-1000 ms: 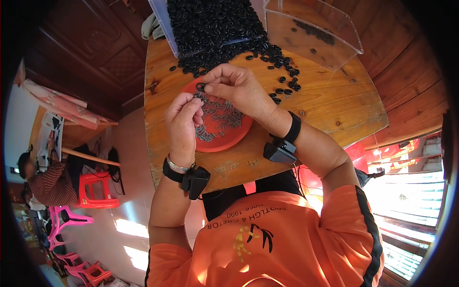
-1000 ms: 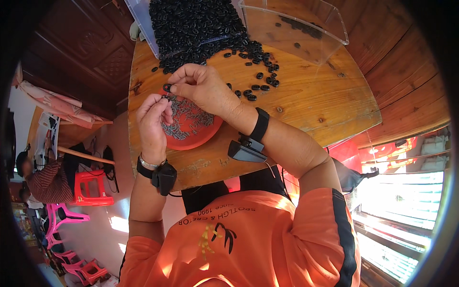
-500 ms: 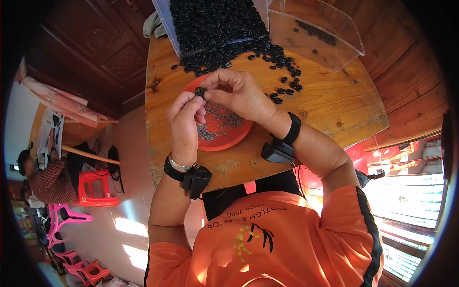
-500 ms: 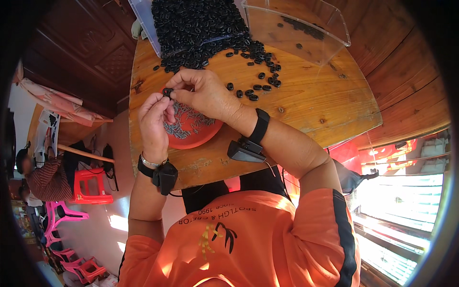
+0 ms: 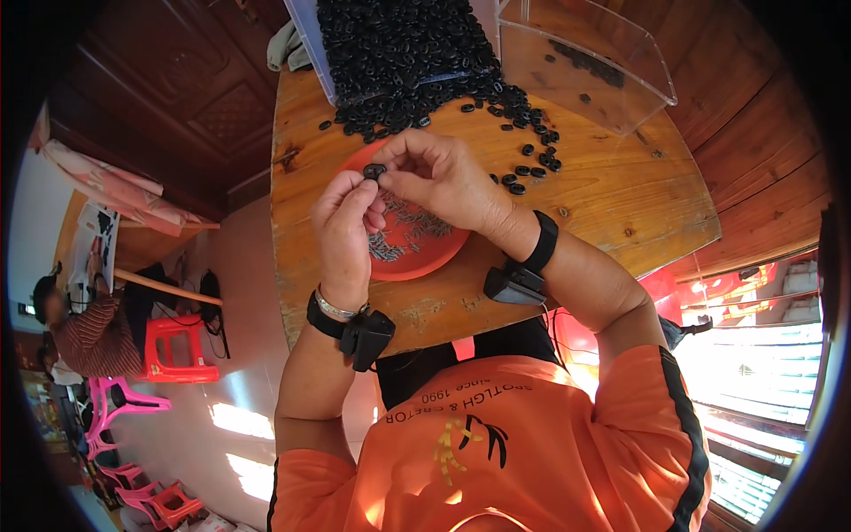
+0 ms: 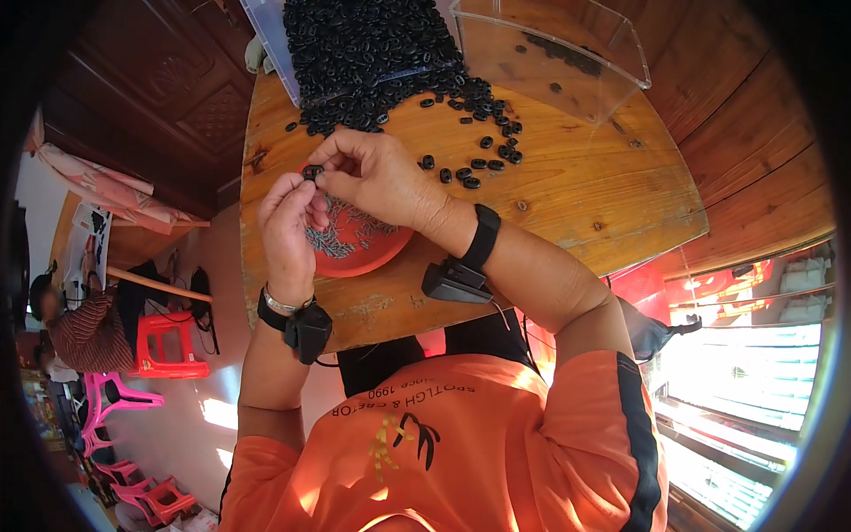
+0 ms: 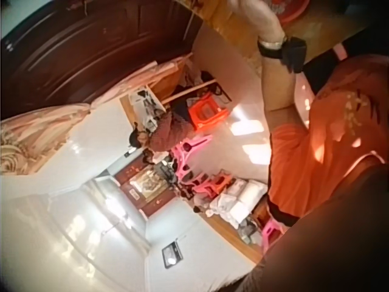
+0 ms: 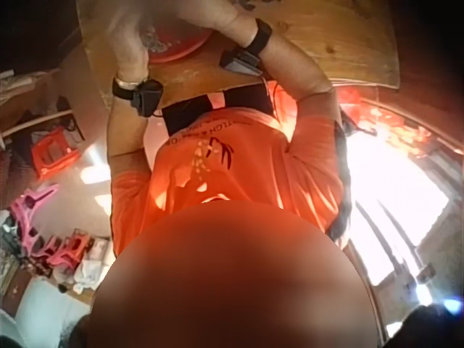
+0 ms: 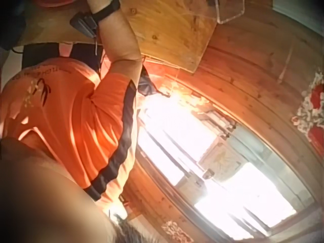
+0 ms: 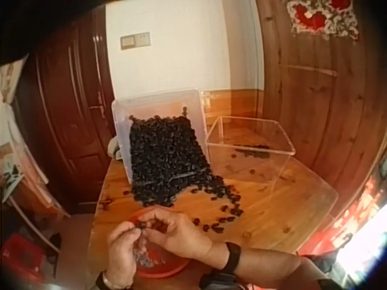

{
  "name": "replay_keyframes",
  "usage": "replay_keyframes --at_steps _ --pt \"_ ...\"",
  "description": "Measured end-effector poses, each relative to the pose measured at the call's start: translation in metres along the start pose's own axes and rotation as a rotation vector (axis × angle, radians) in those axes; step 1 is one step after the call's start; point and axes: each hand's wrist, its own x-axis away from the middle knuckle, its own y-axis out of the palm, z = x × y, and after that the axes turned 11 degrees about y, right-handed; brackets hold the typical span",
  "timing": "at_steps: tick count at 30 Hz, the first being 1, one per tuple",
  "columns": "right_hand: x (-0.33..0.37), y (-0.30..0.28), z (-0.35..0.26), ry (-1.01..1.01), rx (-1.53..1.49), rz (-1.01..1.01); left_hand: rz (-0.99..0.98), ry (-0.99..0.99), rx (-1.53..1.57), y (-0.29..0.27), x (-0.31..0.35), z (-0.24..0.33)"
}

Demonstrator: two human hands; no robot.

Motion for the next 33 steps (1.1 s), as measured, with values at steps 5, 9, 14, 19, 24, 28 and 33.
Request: replay_keyframes --at_steps 5,9,14,19,24,28,33 --pt "-0.001 -0.004 -0.001 0.014 -0.082 0.006 -0.039 0.043 -0.036 0.0 0.0 -0.001" --pt "-0.001 0.0 -0.002 0.028 -0.205 0.019 0.007 0.038 -0.031 -0.001 0.001 -0.001" --pt "0.001 0.005 0.001 -0.011 -0.081 0.108 0.068 0.015 0.024 -0.001 0.0 -0.003" --pt "0.002 0.008 0.005 -0.024 -0.057 0.089 0.124 0.013 0.069 0.001 0.0 -0.003" --pt "0.0 0.013 0.012 -0.096 -0.134 0.114 0.135 0.004 0.096 0.001 0.0 -0.006" --pt "0.004 0.014 0.005 -0.143 0.06 0.15 0.159 -0.017 0.091 0.002 0.002 -0.005" --pt "0.005 0.012 0.002 -0.18 0.203 0.178 0.124 -0.029 0.061 0.001 0.001 -0.006"
